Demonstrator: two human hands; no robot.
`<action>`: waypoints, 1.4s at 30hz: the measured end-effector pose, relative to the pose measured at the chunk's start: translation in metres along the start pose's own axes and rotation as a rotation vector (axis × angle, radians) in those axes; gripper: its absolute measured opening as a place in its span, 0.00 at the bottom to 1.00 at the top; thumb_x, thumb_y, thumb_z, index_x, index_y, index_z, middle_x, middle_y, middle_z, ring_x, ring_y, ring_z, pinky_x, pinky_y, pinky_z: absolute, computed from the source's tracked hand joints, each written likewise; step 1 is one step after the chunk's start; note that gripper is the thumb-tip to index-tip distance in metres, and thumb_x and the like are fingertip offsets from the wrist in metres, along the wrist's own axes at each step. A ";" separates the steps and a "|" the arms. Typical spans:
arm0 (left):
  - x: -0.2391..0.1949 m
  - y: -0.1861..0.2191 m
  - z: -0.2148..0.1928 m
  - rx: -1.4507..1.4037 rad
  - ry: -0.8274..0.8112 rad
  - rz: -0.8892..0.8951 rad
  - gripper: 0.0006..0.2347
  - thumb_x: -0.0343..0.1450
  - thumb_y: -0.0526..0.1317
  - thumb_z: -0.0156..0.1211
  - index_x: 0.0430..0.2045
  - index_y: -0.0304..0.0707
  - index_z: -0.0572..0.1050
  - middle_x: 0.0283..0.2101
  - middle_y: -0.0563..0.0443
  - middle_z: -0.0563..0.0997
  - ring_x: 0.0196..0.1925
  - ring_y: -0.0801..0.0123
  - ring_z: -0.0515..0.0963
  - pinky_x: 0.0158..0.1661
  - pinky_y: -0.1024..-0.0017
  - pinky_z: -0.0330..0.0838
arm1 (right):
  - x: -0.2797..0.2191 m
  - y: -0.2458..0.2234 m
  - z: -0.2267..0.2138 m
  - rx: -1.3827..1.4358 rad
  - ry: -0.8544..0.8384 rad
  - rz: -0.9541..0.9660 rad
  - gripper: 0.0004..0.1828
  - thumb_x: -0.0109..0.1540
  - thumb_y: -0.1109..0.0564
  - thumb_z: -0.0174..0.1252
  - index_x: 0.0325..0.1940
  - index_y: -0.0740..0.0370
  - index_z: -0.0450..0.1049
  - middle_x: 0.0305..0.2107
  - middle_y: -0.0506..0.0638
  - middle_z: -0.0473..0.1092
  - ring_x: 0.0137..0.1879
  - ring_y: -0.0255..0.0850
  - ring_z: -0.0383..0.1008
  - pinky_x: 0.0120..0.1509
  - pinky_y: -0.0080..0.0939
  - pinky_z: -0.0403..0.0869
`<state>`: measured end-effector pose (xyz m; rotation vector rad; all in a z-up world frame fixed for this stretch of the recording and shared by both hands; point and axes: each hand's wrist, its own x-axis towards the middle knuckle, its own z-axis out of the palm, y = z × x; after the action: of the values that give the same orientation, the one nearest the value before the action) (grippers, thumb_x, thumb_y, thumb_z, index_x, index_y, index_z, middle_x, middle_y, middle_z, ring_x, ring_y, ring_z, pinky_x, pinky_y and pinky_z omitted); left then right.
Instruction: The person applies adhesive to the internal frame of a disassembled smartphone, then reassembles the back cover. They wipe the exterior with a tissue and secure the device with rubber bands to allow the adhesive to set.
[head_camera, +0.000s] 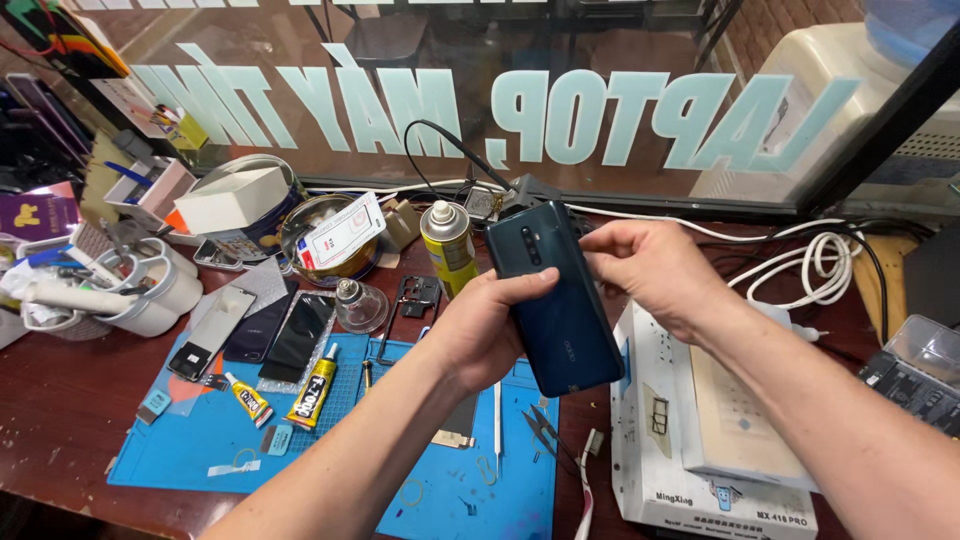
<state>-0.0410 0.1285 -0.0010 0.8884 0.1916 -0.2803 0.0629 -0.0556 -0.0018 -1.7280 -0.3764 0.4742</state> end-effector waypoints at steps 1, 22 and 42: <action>-0.005 -0.002 -0.002 -0.013 -0.001 0.023 0.13 0.71 0.36 0.60 0.49 0.32 0.77 0.46 0.46 0.84 0.47 0.64 0.85 0.51 0.60 0.79 | -0.007 0.001 0.006 -0.057 0.011 -0.056 0.11 0.62 0.59 0.64 0.46 0.66 0.83 0.30 0.49 0.80 0.32 0.31 0.75 0.34 0.30 0.74; -0.073 0.056 -0.140 0.019 0.250 0.050 0.11 0.70 0.39 0.62 0.45 0.37 0.75 0.38 0.49 0.83 0.39 0.64 0.84 0.41 0.57 0.81 | 0.096 -0.036 0.150 -0.666 0.248 -0.647 0.08 0.60 0.59 0.67 0.42 0.61 0.83 0.36 0.53 0.79 0.41 0.43 0.80 0.47 0.42 0.76; -0.052 0.078 -0.178 0.099 0.124 -0.002 0.10 0.69 0.35 0.63 0.43 0.36 0.78 0.39 0.49 0.84 0.38 0.67 0.84 0.41 0.64 0.80 | 0.109 -0.015 0.174 -1.055 0.308 -0.821 0.06 0.58 0.65 0.63 0.39 0.61 0.80 0.37 0.51 0.77 0.44 0.50 0.77 0.51 0.47 0.76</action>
<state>-0.0745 0.3229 -0.0390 1.0047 0.2955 -0.2380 0.0688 0.1479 -0.0294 -2.3466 -1.1777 -0.7178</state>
